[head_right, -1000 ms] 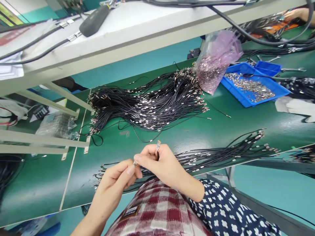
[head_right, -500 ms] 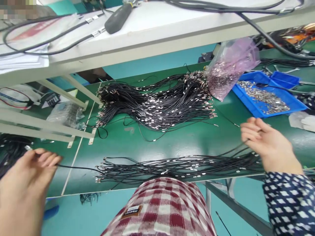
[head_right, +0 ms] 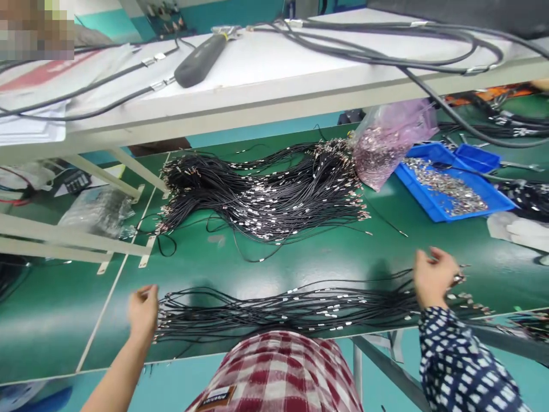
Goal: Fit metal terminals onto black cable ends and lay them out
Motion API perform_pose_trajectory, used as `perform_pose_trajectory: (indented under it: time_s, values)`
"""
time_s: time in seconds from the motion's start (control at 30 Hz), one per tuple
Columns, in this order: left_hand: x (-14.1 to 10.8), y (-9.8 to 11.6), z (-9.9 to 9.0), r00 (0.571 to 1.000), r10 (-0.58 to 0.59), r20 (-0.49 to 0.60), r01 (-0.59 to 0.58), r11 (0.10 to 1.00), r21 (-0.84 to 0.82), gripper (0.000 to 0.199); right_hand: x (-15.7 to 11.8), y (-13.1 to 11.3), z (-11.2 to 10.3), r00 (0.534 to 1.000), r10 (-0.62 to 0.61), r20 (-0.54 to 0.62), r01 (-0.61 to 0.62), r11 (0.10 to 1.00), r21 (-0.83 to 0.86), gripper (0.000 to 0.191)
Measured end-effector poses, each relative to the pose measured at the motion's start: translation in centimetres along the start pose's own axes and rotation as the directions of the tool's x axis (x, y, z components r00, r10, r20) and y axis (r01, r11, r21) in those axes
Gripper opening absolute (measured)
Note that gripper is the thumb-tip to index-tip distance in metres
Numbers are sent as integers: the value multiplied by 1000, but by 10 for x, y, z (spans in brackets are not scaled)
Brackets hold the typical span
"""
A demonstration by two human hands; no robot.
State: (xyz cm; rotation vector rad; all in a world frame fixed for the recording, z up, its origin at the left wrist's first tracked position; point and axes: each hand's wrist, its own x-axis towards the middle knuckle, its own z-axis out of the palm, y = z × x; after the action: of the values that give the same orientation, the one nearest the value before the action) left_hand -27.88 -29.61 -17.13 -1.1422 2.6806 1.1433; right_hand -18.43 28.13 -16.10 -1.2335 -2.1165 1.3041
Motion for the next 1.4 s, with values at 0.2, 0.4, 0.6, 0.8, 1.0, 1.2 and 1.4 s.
perform_pose_trajectory:
  time_s: [0.2,0.4,0.6,0.8,1.0,1.2,1.4]
  values:
    - [-46,75,130,787,-6,617,169,964,-207,21,-40,-30,148,803,168,572,-360,902,240,32]
    - [-69,124,172,517,46,855,516,780,-354,29,-87,-59,174,481,50,876,-593,754,282,38]
    - [-34,110,129,638,102,763,668,419,-615,26,-119,-4,58,76,75,994,-618,786,-12,41]
    - [-3,69,81,773,12,634,588,361,-724,23,-86,73,8,407,296,864,-699,710,86,36]
    - [-54,51,28,803,188,566,415,504,-757,22,-46,59,8,783,246,571,-617,197,762,25]
    - [-139,66,8,546,399,737,278,743,-609,29,-114,-61,82,487,-91,868,-817,304,490,18]
    - [-163,58,13,243,411,879,-275,898,-344,39,-151,-142,120,504,-306,808,-547,611,572,36]
